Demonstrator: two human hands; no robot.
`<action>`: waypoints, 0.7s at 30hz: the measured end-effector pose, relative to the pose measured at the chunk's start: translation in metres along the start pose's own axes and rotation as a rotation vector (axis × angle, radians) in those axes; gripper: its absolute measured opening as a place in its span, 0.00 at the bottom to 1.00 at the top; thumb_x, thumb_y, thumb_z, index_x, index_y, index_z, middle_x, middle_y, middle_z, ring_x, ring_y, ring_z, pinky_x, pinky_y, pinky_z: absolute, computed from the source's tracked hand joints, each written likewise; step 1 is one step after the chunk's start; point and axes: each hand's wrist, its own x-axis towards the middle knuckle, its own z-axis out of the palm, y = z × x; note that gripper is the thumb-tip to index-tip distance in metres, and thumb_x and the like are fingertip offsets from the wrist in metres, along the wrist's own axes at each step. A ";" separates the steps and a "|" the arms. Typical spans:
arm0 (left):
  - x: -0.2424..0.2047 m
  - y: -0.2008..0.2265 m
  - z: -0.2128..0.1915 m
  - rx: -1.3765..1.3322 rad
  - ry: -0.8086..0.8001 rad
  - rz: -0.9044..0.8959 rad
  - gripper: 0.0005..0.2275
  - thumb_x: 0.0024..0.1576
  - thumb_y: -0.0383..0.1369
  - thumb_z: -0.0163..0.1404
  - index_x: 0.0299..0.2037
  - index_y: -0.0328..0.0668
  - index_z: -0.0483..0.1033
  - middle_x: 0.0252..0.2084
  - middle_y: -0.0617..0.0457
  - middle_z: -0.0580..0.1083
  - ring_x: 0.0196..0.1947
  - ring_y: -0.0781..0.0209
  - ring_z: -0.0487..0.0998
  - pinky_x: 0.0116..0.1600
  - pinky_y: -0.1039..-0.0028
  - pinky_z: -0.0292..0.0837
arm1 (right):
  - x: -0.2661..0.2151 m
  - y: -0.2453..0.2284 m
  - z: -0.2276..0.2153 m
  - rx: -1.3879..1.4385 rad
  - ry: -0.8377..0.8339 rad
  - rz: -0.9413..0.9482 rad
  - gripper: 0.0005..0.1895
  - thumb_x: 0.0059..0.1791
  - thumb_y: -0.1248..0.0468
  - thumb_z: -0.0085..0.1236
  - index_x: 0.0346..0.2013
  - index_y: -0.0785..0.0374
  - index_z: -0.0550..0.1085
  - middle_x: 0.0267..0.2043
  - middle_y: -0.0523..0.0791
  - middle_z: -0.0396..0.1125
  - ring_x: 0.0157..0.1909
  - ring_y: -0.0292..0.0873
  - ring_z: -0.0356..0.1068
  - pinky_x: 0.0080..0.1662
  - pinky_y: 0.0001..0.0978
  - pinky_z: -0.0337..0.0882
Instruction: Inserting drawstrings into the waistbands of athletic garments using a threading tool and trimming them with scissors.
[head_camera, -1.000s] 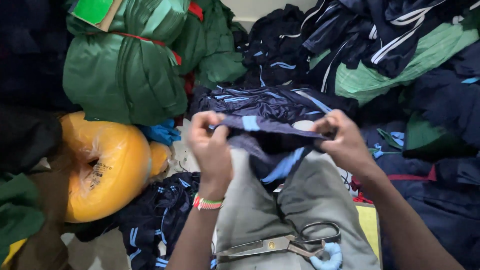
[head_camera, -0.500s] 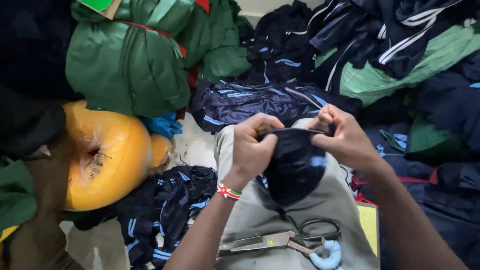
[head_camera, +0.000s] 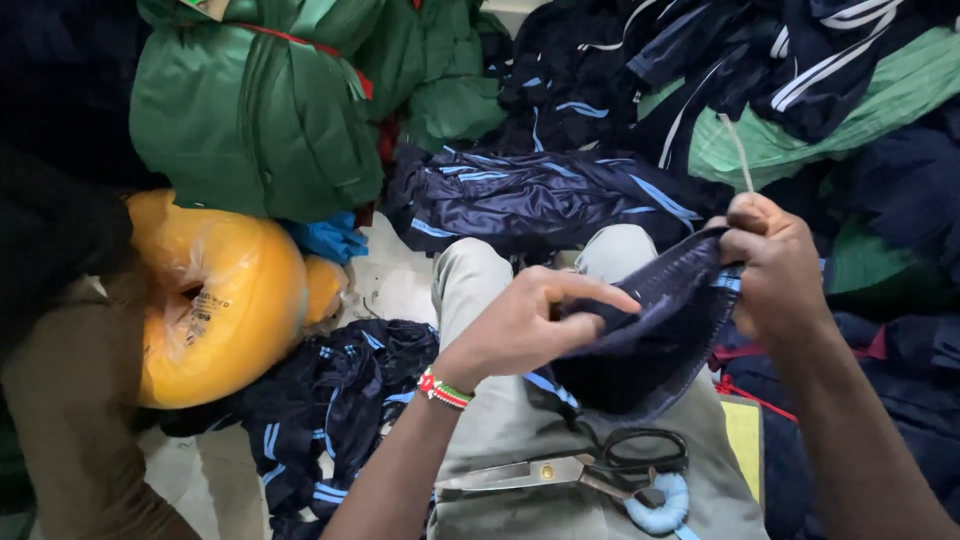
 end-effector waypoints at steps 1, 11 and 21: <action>0.002 0.002 0.001 0.011 -0.026 -0.023 0.15 0.50 0.22 0.49 0.46 0.36 0.83 0.35 0.57 0.79 0.23 0.73 0.61 0.26 0.83 0.55 | -0.001 -0.005 0.003 -0.114 -0.073 0.000 0.12 0.44 0.78 0.39 0.34 0.56 0.59 0.38 0.45 0.66 0.36 0.34 0.60 0.38 0.22 0.61; 0.012 -0.005 -0.010 0.031 -0.095 -0.056 0.26 0.50 0.11 0.48 0.59 0.39 0.78 0.50 0.59 0.79 0.27 0.75 0.63 0.31 0.83 0.61 | -0.037 -0.043 0.023 -1.048 -0.264 -0.210 0.24 0.54 0.65 0.56 0.14 0.67 0.63 0.14 0.41 0.56 0.18 0.36 0.46 0.23 0.33 0.50; 0.012 -0.014 -0.017 0.033 -0.244 -0.011 0.29 0.48 0.12 0.49 0.62 0.44 0.74 0.61 0.53 0.77 0.55 0.63 0.77 0.60 0.76 0.71 | -0.031 -0.029 0.038 -1.054 -0.448 -0.159 0.22 0.51 0.62 0.58 0.14 0.65 0.68 0.13 0.41 0.57 0.16 0.36 0.50 0.21 0.32 0.54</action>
